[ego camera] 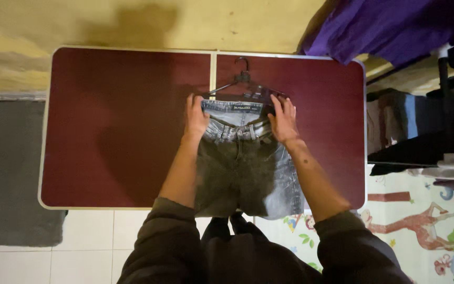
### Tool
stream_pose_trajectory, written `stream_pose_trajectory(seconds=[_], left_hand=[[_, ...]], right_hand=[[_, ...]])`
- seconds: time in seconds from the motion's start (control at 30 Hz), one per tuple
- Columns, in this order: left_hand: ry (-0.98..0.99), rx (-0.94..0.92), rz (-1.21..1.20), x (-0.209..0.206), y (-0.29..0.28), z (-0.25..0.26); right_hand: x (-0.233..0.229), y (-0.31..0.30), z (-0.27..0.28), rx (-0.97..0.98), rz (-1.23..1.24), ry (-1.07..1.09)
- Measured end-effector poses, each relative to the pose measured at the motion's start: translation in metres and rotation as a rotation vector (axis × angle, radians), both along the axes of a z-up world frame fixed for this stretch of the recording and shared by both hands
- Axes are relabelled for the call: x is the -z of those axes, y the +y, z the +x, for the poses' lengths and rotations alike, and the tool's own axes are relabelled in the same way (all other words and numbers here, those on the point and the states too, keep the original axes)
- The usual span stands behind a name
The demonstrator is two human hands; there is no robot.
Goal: The person sorts through garments on a clothes rack, selects a pair of jeans on a hanger, and removes them. Then, the person lays the jeans on a table and smooths them out by hand.
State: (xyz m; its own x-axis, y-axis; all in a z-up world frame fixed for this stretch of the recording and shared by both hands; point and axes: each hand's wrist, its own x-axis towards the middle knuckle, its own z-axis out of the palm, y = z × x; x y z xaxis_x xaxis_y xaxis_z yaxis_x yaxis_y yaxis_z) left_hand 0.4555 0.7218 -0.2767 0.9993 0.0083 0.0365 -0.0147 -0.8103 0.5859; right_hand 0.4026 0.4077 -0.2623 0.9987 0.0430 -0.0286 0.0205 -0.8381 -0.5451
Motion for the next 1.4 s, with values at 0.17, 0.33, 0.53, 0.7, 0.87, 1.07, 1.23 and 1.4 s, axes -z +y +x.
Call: stream_pose_trajectory(seconds=[0.17, 0.33, 0.53, 0.7, 0.87, 1.07, 1.23, 1.4], left_hand=[[0.086, 0.086, 0.186, 0.007, 0.001, 0.010], [0.074, 0.121, 0.332, 0.015, -0.002, 0.008], [0.039, 0.119, 0.294, -0.007, -0.007, -0.007], [0.075, 0.131, 0.296, -0.032, -0.009, -0.015], [-0.046, 0.202, 0.361, -0.013, 0.008, -0.016], [-0.091, 0.232, 0.448, -0.001, 0.011, -0.021], [-0.124, 0.253, 0.539, -0.002, 0.010, -0.020], [-0.197, 0.255, 0.553, 0.002, 0.014, -0.024]], right_hand=[[-0.001, 0.003, 0.012, -0.051, -0.160, 0.035], [-0.009, 0.016, 0.013, -0.076, -0.235, 0.007], [-0.026, 0.081, 0.038, -0.421, -0.436, -0.204], [-0.027, 0.139, 0.058, -0.550, -0.451, -0.387], [-0.010, 0.145, 0.060, -0.574, -0.439, -0.323], [-0.010, 0.138, 0.059, -0.632, -0.575, -0.277], [-0.017, 0.139, 0.060, -0.627, -0.608, -0.238], [-0.013, 0.138, 0.060, -0.621, -0.708, -0.219]])
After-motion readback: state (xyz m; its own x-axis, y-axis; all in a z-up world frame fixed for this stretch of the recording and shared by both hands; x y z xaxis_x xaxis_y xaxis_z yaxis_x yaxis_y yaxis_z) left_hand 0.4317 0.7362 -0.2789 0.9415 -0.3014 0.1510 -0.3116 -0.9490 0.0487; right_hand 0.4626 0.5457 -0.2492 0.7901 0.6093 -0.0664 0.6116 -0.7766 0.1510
